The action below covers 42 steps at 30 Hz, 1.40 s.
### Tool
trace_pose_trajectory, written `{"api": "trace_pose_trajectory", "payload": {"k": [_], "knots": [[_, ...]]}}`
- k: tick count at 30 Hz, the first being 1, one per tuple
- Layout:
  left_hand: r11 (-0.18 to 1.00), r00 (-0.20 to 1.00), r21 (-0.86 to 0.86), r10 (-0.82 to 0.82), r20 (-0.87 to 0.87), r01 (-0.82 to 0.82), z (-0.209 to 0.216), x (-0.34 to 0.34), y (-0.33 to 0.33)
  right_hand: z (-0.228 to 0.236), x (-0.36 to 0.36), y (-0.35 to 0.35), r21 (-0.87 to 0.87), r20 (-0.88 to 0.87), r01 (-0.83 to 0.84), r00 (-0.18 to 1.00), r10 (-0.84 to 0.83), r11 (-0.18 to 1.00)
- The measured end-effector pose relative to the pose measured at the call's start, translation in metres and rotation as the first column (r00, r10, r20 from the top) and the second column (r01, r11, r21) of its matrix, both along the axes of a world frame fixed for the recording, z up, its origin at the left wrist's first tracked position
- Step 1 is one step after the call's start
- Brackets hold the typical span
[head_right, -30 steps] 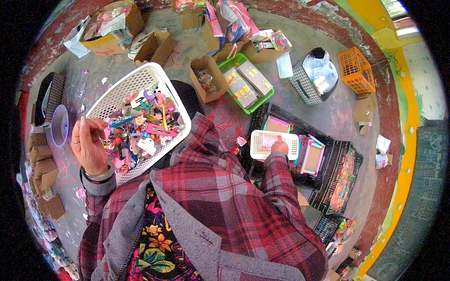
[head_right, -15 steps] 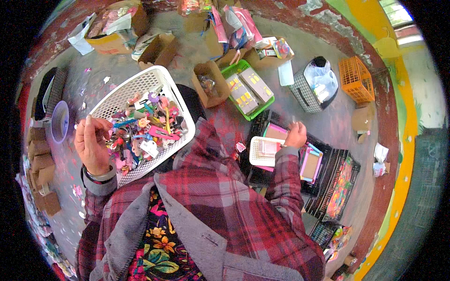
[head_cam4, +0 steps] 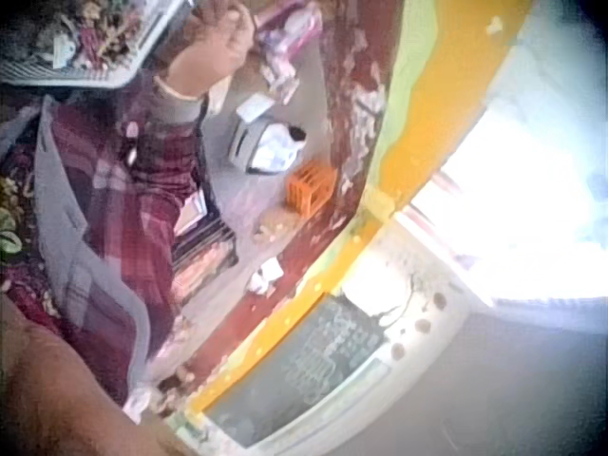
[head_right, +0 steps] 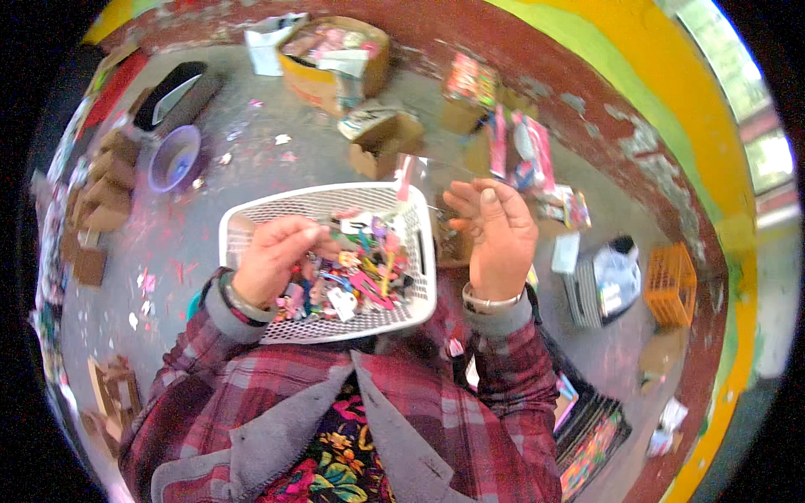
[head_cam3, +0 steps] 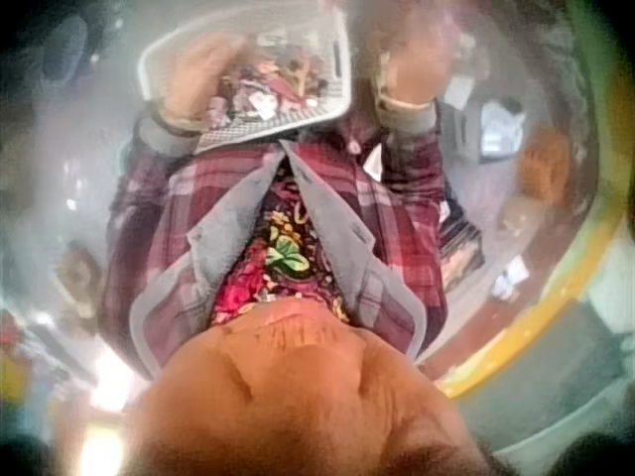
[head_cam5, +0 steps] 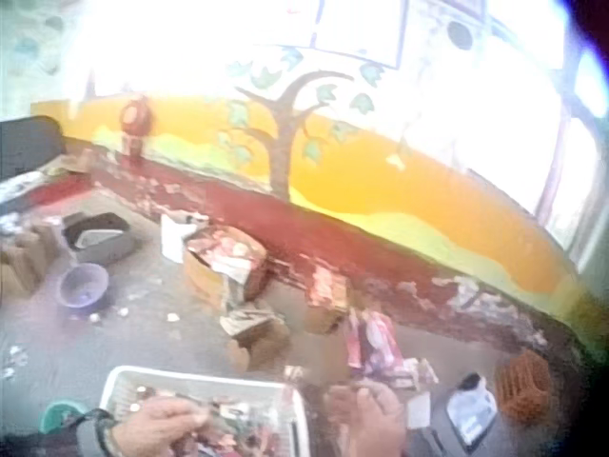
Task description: The person sits on the floor and sorts through a white basket filled with colorful hair clips. They pick up individual clips, examine them, and place them into a smaller white basket on the floor.
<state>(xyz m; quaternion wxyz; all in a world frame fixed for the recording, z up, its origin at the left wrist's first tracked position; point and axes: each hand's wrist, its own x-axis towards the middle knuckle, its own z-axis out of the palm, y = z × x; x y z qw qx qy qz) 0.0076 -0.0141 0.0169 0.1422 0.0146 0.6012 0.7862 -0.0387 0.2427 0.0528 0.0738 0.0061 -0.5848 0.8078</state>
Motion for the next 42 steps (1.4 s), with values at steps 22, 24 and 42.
{"api": "trace_pose_trajectory", "payload": {"k": [22,24,42], "knots": [[0.899,0.959,0.353,0.193,0.207,-0.258,-0.010,-0.005,-0.029,-0.035,0.005,-0.096,0.790,-0.550,0.162,0.614,0.566,0.592],[0.940,0.984,0.313,0.090,0.155,-0.135,-0.016,-0.004,-0.026,-0.035,0.002,-0.095,0.717,-0.509,0.137,0.772,0.380,0.683],[0.989,0.995,-0.144,-0.012,0.102,0.027,-0.005,0.000,-0.019,-0.046,-0.003,-0.088,0.319,0.052,-0.486,0.866,0.497,0.814]]}}
